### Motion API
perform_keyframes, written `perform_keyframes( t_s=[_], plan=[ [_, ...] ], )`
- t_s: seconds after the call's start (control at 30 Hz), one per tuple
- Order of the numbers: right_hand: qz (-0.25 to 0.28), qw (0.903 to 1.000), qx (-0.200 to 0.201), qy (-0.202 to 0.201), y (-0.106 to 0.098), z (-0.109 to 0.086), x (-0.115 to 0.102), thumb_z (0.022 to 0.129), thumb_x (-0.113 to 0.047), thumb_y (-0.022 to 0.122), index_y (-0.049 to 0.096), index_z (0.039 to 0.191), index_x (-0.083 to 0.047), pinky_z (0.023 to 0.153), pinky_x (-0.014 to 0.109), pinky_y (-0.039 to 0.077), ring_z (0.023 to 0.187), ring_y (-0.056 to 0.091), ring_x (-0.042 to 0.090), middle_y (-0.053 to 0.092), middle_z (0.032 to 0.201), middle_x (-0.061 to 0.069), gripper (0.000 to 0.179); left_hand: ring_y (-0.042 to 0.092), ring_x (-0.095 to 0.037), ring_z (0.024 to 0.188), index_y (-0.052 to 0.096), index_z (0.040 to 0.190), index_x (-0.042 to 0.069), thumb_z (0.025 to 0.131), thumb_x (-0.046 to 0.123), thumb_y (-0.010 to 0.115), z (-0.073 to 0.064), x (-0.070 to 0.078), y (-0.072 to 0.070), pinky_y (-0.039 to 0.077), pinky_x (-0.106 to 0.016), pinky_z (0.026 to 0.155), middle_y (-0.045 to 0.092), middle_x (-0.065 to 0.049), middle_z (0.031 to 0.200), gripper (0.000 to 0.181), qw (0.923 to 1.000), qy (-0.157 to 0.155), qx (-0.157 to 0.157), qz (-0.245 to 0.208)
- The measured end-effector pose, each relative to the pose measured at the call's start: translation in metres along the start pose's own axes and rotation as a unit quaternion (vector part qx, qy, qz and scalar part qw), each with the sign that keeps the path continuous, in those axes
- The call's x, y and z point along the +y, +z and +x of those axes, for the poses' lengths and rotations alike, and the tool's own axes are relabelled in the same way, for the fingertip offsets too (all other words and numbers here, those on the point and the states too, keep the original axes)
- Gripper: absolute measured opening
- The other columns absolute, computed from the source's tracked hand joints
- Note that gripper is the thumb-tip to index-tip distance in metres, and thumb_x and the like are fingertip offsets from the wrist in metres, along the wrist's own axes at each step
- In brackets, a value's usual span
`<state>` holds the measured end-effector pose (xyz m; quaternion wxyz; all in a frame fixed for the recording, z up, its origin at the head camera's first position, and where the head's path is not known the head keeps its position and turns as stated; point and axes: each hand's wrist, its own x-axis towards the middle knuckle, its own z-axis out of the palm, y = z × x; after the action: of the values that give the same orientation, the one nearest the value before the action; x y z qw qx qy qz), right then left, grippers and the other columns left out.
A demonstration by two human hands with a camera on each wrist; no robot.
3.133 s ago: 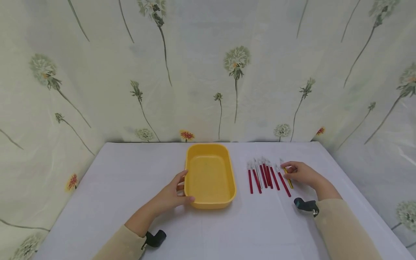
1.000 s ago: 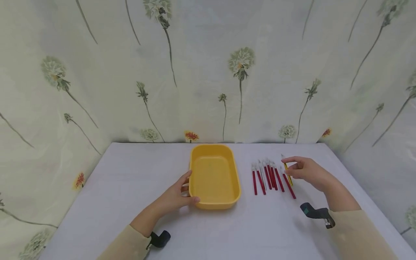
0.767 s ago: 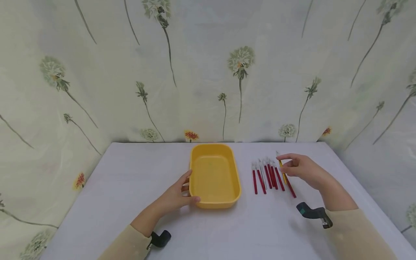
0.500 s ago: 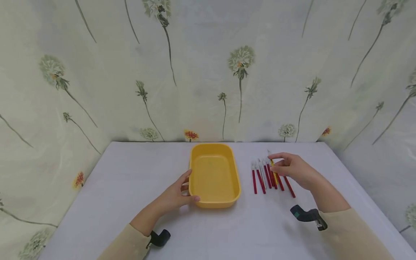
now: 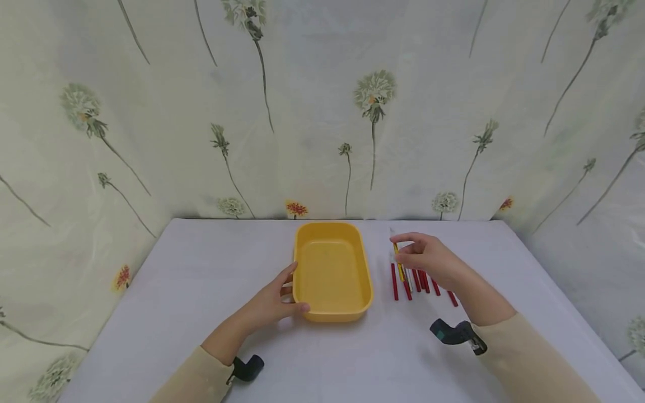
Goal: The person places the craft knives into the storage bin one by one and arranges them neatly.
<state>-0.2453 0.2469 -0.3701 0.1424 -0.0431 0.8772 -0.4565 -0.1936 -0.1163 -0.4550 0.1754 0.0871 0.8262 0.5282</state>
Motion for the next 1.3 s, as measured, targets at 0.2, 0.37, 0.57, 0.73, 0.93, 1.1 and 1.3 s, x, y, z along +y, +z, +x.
perform_keyframes(
  t_s=[0.2, 0.37, 0.57, 0.73, 0.93, 1.1, 1.3],
  plan=[
    [0.007, 0.9999, -0.007, 0.0, 0.014, 0.005, -0.011, 0.094, -0.026, 0.071, 0.055, 0.142, -0.018, 0.097, 0.046, 0.053, 0.104, 0.062, 0.031, 0.064, 0.115, 0.013, 0.051, 0.045, -0.03, 0.137, 0.015, 0.161, 0.027, 0.08, 0.044, 0.084, -0.001, 0.001, 0.0, 0.045, -0.049, 0.105, 0.035, -0.01, 0.157, 0.108, 1.0, 0.002, -0.004, -0.006],
    [0.021, 0.9995, -0.021, -0.009, 0.026, 0.009, -0.021, 0.095, -0.023, 0.07, 0.055, 0.141, -0.016, 0.097, 0.043, 0.053, 0.101, 0.061, 0.028, 0.064, 0.114, 0.012, 0.049, 0.044, -0.031, 0.138, 0.016, 0.161, 0.026, 0.079, 0.044, 0.084, 0.0, 0.001, 0.001, 0.045, -0.05, 0.106, 0.033, -0.01, 0.157, 0.108, 1.0, 0.0, -0.003, -0.009],
    [0.013, 0.9991, -0.039, -0.006, 0.04, 0.014, -0.033, 0.095, -0.022, 0.07, 0.055, 0.141, -0.016, 0.099, 0.046, 0.052, 0.106, 0.062, 0.029, 0.065, 0.114, 0.011, 0.049, 0.042, -0.031, 0.14, 0.016, 0.161, 0.027, 0.079, 0.044, 0.084, 0.001, 0.0, 0.001, 0.044, -0.05, 0.107, 0.032, -0.01, 0.159, 0.108, 0.9999, -0.002, -0.003, -0.01],
    [0.032, 0.9979, -0.055, -0.014, 0.048, 0.021, -0.04, 0.096, -0.02, 0.07, 0.055, 0.141, -0.015, 0.101, 0.044, 0.05, 0.105, 0.062, 0.026, 0.064, 0.113, 0.012, 0.048, 0.042, -0.031, 0.141, 0.014, 0.161, 0.026, 0.081, 0.042, 0.083, 0.001, -0.001, 0.002, 0.043, -0.051, 0.108, 0.032, -0.01, 0.159, 0.106, 0.9999, 0.003, -0.004, -0.009],
    [0.053, 0.9955, -0.073, -0.026, 0.06, 0.029, -0.046, 0.095, -0.018, 0.07, 0.054, 0.142, -0.011, 0.102, 0.043, 0.05, 0.102, 0.062, 0.027, 0.064, 0.109, 0.013, 0.051, 0.041, -0.031, 0.141, 0.013, 0.161, 0.026, 0.082, 0.043, 0.083, 0.0, 0.0, 0.001, 0.042, -0.049, 0.109, 0.031, -0.01, 0.159, 0.107, 0.9998, 0.004, -0.008, -0.015],
    [0.075, 0.9941, -0.077, -0.016, 0.077, 0.039, -0.05, 0.093, -0.015, 0.072, 0.056, 0.141, -0.01, 0.1, 0.043, 0.051, 0.1, 0.064, 0.025, 0.066, 0.111, 0.013, 0.05, 0.04, -0.032, 0.142, 0.013, 0.161, 0.026, 0.081, 0.045, 0.083, -0.002, 0.001, 0.0, 0.041, -0.049, 0.109, 0.031, -0.01, 0.159, 0.108, 0.9998, 0.003, -0.01, -0.017],
    [0.103, 0.9911, -0.083, -0.014, 0.097, 0.049, -0.053, 0.093, -0.011, 0.071, 0.057, 0.137, -0.005, 0.096, 0.04, 0.054, 0.1, 0.064, 0.026, 0.066, 0.111, 0.014, 0.047, 0.04, -0.034, 0.142, 0.012, 0.161, 0.024, 0.084, 0.041, 0.081, -0.002, 0.001, 0.0, 0.042, -0.051, 0.109, 0.03, -0.013, 0.159, 0.105, 0.9998, 0.009, -0.014, -0.013]
  ],
)
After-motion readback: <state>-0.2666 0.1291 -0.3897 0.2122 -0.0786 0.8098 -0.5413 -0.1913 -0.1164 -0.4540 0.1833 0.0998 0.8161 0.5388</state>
